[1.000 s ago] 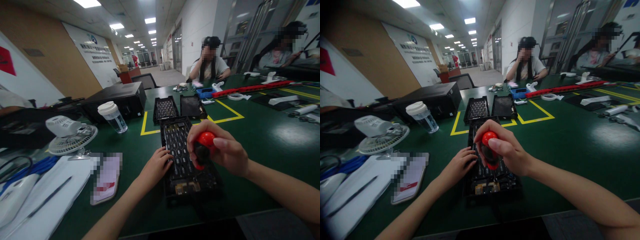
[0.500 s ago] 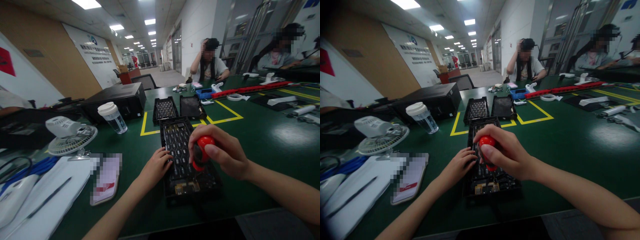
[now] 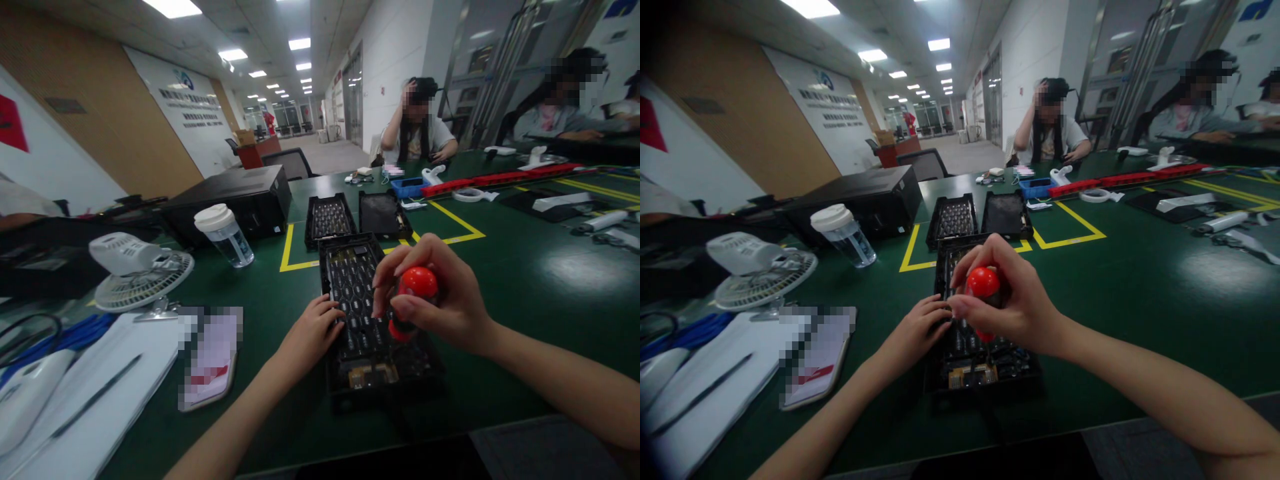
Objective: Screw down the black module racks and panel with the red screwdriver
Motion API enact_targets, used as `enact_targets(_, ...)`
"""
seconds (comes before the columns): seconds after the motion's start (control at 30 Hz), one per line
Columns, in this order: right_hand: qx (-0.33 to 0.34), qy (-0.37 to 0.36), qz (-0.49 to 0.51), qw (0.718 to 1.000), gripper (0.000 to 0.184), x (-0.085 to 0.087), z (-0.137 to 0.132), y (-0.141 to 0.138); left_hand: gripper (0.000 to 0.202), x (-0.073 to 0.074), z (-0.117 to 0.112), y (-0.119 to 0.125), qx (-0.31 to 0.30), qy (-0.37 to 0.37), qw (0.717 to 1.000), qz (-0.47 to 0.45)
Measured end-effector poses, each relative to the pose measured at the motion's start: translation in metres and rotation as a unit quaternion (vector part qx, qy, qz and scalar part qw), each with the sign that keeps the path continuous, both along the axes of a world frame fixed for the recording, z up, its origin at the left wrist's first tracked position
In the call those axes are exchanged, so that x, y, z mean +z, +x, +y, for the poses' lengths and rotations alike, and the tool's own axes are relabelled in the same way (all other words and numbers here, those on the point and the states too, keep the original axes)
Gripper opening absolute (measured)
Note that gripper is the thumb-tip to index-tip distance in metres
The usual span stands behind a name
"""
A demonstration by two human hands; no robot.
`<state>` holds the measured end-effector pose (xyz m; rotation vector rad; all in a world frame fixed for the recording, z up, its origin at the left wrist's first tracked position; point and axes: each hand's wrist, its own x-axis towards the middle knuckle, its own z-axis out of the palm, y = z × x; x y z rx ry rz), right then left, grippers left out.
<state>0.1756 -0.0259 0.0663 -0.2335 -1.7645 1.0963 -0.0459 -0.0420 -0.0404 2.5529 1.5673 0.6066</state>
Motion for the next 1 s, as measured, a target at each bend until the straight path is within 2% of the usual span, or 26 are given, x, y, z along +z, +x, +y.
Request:
enact_targets(0.23,0.109,-0.089,0.036,0.989,0.027,-0.0069,0.0036,-0.006,0.018,0.0042,-0.0016,0.0016,0.002,-0.003,1.0,-0.001)
enact_targets(0.47,0.089,-0.125,0.058,0.986,0.022,-0.0099,0.0077,-0.0094,0.016,0.0018,-0.0006,0.0008,0.004,0.008,1.0,-0.003)
enact_targets(0.6,0.101,-0.143,0.061,0.983,0.018,-0.0101,0.0086,-0.009,0.017,0.0019,-0.0005,0.0004,0.004,0.006,1.0,-0.002)
enact_targets(0.77,0.13,-0.185,0.075,0.971,0.026,-0.0064,0.0066,-0.0083,0.016,0.0023,-0.0004,0.0013,0.001,0.006,1.0,0.003)
enact_targets(1.0,0.122,-0.189,0.073,0.972,0.026,-0.0077,0.0046,-0.0058,0.016,0.0014,-0.0003,0.0009,0.0,0.009,1.0,0.002)
